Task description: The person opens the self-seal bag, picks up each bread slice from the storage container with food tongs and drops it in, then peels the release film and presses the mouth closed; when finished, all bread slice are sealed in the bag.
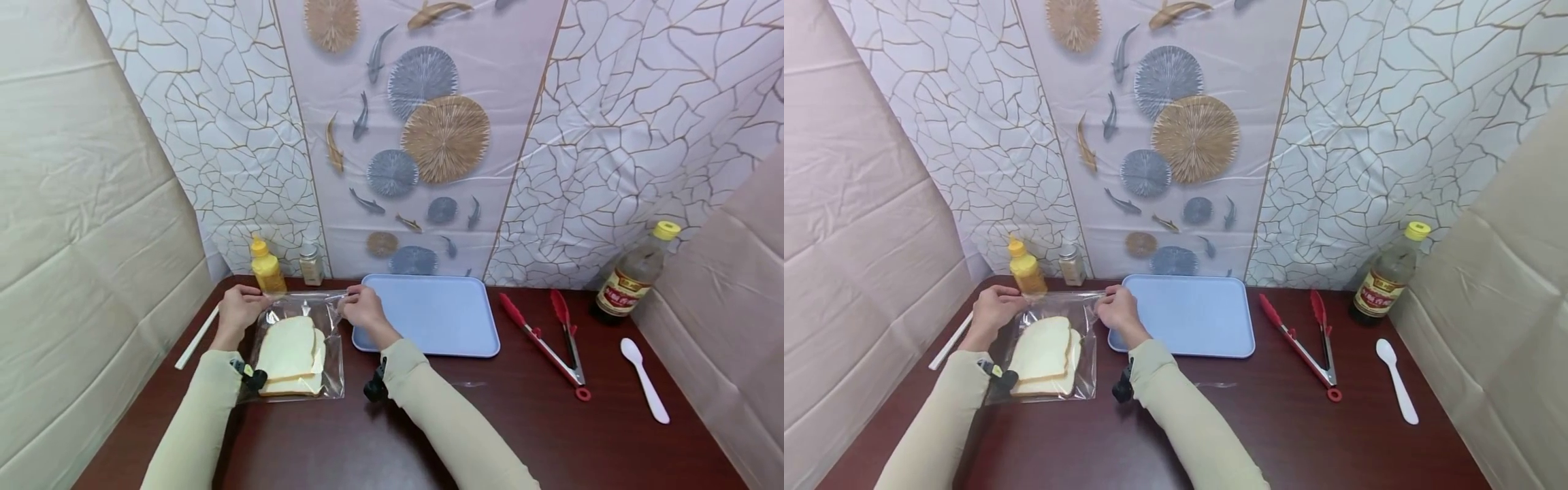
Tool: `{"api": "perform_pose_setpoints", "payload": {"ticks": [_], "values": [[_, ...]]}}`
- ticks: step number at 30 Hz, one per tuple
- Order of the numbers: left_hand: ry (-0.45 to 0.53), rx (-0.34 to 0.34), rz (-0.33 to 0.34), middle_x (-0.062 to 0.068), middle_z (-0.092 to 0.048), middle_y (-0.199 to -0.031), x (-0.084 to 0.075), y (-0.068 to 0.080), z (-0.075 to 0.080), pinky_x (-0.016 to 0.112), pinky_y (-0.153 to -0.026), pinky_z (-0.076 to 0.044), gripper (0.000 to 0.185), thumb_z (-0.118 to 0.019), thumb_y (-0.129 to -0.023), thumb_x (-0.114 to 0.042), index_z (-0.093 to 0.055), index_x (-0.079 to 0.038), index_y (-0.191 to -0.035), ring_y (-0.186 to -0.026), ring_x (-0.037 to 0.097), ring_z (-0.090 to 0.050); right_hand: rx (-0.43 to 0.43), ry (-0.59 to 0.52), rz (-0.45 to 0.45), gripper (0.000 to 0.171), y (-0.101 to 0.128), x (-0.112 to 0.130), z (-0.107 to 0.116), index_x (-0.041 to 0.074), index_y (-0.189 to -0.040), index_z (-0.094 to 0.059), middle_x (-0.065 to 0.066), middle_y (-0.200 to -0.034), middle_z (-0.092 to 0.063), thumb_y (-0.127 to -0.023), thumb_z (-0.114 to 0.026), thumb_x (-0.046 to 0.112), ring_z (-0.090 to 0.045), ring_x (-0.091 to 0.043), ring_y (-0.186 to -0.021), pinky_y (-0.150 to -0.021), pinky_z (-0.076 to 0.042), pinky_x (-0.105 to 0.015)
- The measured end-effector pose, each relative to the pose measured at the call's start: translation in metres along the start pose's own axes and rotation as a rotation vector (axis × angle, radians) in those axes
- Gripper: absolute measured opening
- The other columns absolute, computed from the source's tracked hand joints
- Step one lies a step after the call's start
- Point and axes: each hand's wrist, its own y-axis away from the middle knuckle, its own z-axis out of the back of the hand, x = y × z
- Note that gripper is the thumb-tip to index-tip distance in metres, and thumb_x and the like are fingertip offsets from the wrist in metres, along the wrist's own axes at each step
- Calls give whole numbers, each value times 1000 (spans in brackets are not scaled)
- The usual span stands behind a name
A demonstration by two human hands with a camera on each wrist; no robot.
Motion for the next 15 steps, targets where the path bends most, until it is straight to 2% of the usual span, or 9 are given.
{"api": "perform_pose_setpoints", "payload": {"ticks": [3, 5, 8, 9, 12, 15], "values": [[-36, -43, -21, 24, -80, -116, 0, -2, -6, 32, -74, -58, 34, -83, -97, -19, -67, 0, -119, -97, 31, -78, 23, 60, 24, 45, 1, -2, 2, -3, -140, -64, -16, -109, -82, -95, -62, -1, -77, -25, -107, -82, -59, -25], [-68, -70, -45, 23, -81, -110, -2, -4, -7, 30, -71, -56, 29, -84, -95, -19, -69, -1, -112, -92, 30, -78, 27, 59, 24, 46, 1, -3, 3, -4, -142, -63, -16, -112, -81, -96, -64, -1, -78, -29, -111, -85, -62, -29], [-145, -85, -83, 19, -82, -100, -6, -5, -5, 27, -67, -52, 24, -84, -95, -21, -75, -1, -104, -89, 29, -77, 30, 67, 6, 50, 3, -2, 4, -1, -145, -61, -14, -115, -81, -96, -69, 0, -76, -27, -113, -87, -62, -31], [-177, -79, -90, 18, -82, -97, -7, -4, -3, 30, -68, -52, 22, -83, -96, -22, -76, -2, -102, -89, 31, -76, 36, 33, 3, 49, 4, -2, 5, -1, -146, -61, -16, -118, -79, -97, -69, 1, -75, -29, -116, -92, -62, -34], [-282, -27, -88, 17, -80, -97, -13, 4, 6, 38, -72, -54, 25, -79, -99, -26, -78, -2, -103, -94, 35, -72, 54, 55, 66, 48, 10, -3, 8, -1, -145, -62, -17, -123, -79, -99, -70, 5, -75, -30, -118, -99, -62, -36], [-368, 45, -84, 24, -76, -108, -21, 18, 16, 48, -74, -56, 31, -72, -103, -28, -74, 2, -113, -100, 42, -70, 76, 77, 224, 39, 20, -9, 21, -7, -138, -66, -23, -122, -78, -100, -69, 3, -77, -34, -113, -98, -63, -36]]}}
